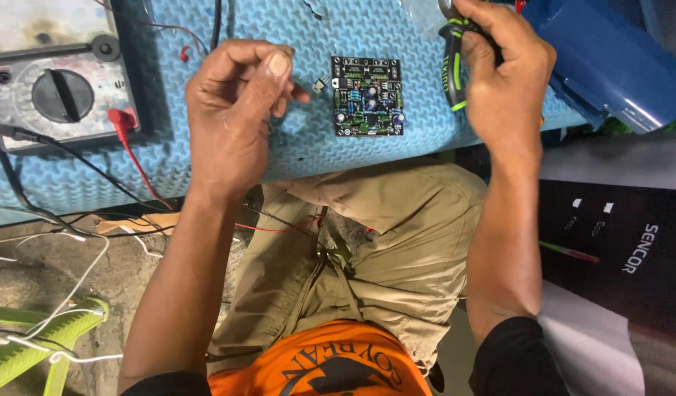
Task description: The person is repairing an electronic circuit board by stripping wires with pliers and inspecting the components.
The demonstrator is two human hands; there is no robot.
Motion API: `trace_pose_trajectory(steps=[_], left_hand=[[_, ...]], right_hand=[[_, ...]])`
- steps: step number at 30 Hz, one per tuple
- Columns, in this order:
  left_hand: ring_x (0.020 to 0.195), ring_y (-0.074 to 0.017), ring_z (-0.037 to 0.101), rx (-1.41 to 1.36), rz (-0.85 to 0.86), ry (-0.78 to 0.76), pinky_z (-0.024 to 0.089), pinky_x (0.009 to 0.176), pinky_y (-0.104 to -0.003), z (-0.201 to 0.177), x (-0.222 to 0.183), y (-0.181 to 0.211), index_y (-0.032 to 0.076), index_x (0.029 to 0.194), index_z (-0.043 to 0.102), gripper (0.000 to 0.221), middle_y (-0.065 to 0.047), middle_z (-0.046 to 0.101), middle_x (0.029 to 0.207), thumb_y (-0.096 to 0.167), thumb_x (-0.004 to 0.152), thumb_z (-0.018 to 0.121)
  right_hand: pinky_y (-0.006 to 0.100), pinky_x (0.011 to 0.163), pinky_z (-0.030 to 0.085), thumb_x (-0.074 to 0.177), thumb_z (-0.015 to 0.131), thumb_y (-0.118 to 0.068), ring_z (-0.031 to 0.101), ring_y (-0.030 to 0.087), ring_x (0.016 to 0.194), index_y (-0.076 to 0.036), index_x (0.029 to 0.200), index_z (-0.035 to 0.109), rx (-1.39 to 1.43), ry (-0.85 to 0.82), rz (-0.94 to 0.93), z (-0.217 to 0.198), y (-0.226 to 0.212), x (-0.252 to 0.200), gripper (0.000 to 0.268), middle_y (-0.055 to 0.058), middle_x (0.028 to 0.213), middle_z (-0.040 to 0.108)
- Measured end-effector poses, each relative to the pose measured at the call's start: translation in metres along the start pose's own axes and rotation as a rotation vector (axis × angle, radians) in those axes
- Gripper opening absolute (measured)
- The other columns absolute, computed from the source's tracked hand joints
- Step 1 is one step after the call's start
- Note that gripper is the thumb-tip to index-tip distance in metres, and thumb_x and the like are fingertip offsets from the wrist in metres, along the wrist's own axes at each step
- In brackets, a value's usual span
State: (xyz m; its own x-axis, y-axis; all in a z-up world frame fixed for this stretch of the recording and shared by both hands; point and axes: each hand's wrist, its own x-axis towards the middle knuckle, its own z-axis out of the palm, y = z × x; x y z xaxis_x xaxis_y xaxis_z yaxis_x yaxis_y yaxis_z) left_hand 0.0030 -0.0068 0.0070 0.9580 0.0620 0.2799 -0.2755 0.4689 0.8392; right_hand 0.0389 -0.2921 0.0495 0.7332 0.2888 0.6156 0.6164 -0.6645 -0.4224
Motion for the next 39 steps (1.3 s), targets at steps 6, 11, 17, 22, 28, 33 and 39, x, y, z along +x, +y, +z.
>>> trace_pose_trajectory(steps=[6,11,17,22,28,33,39], left_hand=[[0.071,-0.0103,0.051,0.144,0.05,0.004,0.068,0.078,-0.032,0.002,-0.002,0.003,0.005,0.117,0.072,0.016,-0.004,0.064,0.092,0.016,0.106,0.069],[0.091,-0.0145,0.054,0.225,0.132,-0.128,0.067,0.084,-0.03,-0.001,-0.004,0.001,0.006,0.126,0.068,0.02,-0.005,0.058,0.104,0.018,0.111,0.066],[0.086,-0.0105,0.064,0.239,0.05,-0.141,0.056,0.077,-0.022,-0.001,-0.007,0.003,0.007,0.116,0.063,0.016,-0.005,0.068,0.1,0.012,0.106,0.074],[0.081,-0.0103,0.065,0.151,0.057,-0.408,0.059,0.077,-0.022,0.004,-0.022,0.003,0.01,0.106,0.063,0.01,-0.005,0.069,0.098,0.005,0.104,0.072],[0.091,-0.0185,0.069,0.037,-0.107,-0.362,0.059,0.083,-0.027,0.025,-0.059,-0.008,0.007,0.099,0.065,0.011,-0.011,0.07,0.097,0.003,0.094,0.075],[0.08,-0.0156,0.067,-0.111,-0.337,-0.264,0.059,0.065,-0.024,0.039,-0.082,-0.021,0.006,0.095,0.069,0.009,-0.012,0.072,0.095,0.01,0.093,0.077],[0.076,-0.0209,0.069,-0.215,-0.344,-0.243,0.062,0.069,-0.034,0.051,-0.098,-0.028,-0.005,0.099,0.071,0.014,-0.02,0.07,0.087,0.009,0.098,0.068]], right_hand=[[0.066,0.099,0.055,0.113,0.053,0.012,0.054,0.047,0.116,0.002,0.14,0.061,-0.107,-0.259,0.041,-0.009,0.003,-0.005,0.031,0.022,0.134,0.062],[0.062,0.105,0.04,0.11,0.081,0.009,0.048,0.045,0.133,-0.001,0.131,0.075,-0.359,-0.189,-0.116,-0.006,0.012,-0.011,0.024,0.018,0.141,0.063],[0.046,0.105,0.04,0.101,0.081,0.016,0.063,0.034,0.111,0.006,0.114,0.078,-0.132,0.043,-0.083,-0.003,-0.033,-0.017,0.017,0.019,0.112,0.074],[0.045,0.102,0.049,0.096,0.085,-0.01,0.064,0.027,0.107,-0.006,0.125,0.067,0.293,0.045,-0.091,0.038,-0.065,-0.059,0.034,0.01,0.112,0.072],[0.039,0.095,0.055,0.098,0.078,-0.011,0.061,0.025,0.108,-0.011,0.12,0.069,0.561,0.086,0.095,0.043,-0.1,-0.089,0.024,0.008,0.114,0.066],[0.03,0.092,0.057,0.095,0.08,-0.001,0.06,0.018,0.106,-0.016,0.119,0.071,0.714,0.106,0.221,0.044,-0.102,-0.112,0.031,0.004,0.111,0.063],[0.037,0.094,0.045,0.091,0.072,0.004,0.058,0.018,0.098,-0.014,0.101,0.075,0.924,0.212,0.297,0.033,-0.105,-0.12,0.021,0.005,0.104,0.067]])
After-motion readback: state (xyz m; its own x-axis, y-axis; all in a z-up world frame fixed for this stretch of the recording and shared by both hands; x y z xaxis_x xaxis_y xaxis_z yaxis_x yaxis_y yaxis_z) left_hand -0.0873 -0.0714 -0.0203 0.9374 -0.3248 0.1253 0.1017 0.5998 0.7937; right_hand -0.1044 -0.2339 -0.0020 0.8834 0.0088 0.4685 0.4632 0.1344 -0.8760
